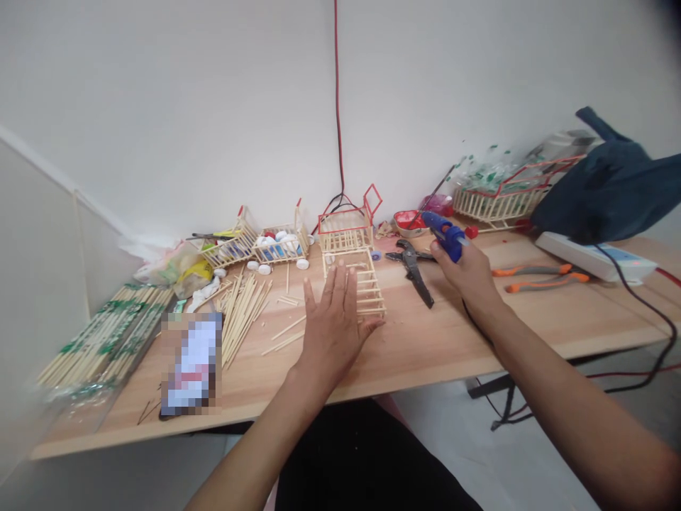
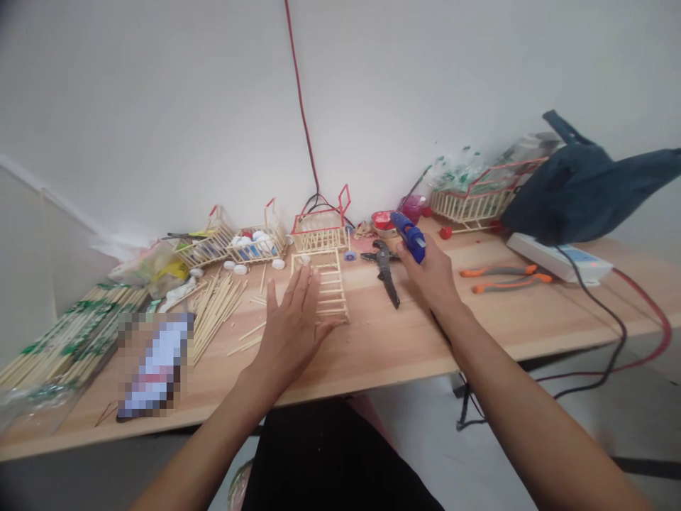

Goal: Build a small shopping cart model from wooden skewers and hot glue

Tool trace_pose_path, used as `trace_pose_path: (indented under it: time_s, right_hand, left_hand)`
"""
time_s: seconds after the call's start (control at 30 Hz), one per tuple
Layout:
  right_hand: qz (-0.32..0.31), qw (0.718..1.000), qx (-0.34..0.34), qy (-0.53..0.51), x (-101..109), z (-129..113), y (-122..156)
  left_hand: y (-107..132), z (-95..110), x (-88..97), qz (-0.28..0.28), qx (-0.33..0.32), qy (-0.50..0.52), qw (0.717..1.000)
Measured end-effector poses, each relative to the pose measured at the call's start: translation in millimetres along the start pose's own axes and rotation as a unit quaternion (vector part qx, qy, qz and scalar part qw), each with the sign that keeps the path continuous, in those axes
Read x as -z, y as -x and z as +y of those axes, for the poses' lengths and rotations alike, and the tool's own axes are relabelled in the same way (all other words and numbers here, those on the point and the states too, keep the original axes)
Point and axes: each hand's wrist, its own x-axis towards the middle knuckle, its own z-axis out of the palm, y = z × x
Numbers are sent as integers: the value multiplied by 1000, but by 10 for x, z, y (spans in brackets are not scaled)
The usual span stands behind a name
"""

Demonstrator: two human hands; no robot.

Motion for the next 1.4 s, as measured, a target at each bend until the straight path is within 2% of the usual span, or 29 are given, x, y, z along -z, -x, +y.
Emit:
trace_pose_path:
  time_s: [0.13,0.3,0.77,1.07,1.4]
  right_hand:
    - [2,1000,19,-8,-7,9,3]
    - [10,1000,10,-10,-14,21,12]
    - [11,1000,10,7,-16,30,0]
    - [11,1000,7,8,21,-29,21]
    - [5,1000,9,-15,-15,26,5]
  left_hand:
    - [14,-1,0,-8,2,5,1000]
    - [-2,-12,1,-19,2,6,1000]
    - [-52,98,19,-15,-9,2,1000]
    - [-78,94,-28,-16,-5,24,1000]
    - [-54,130,-6,-7,-5,11,1000]
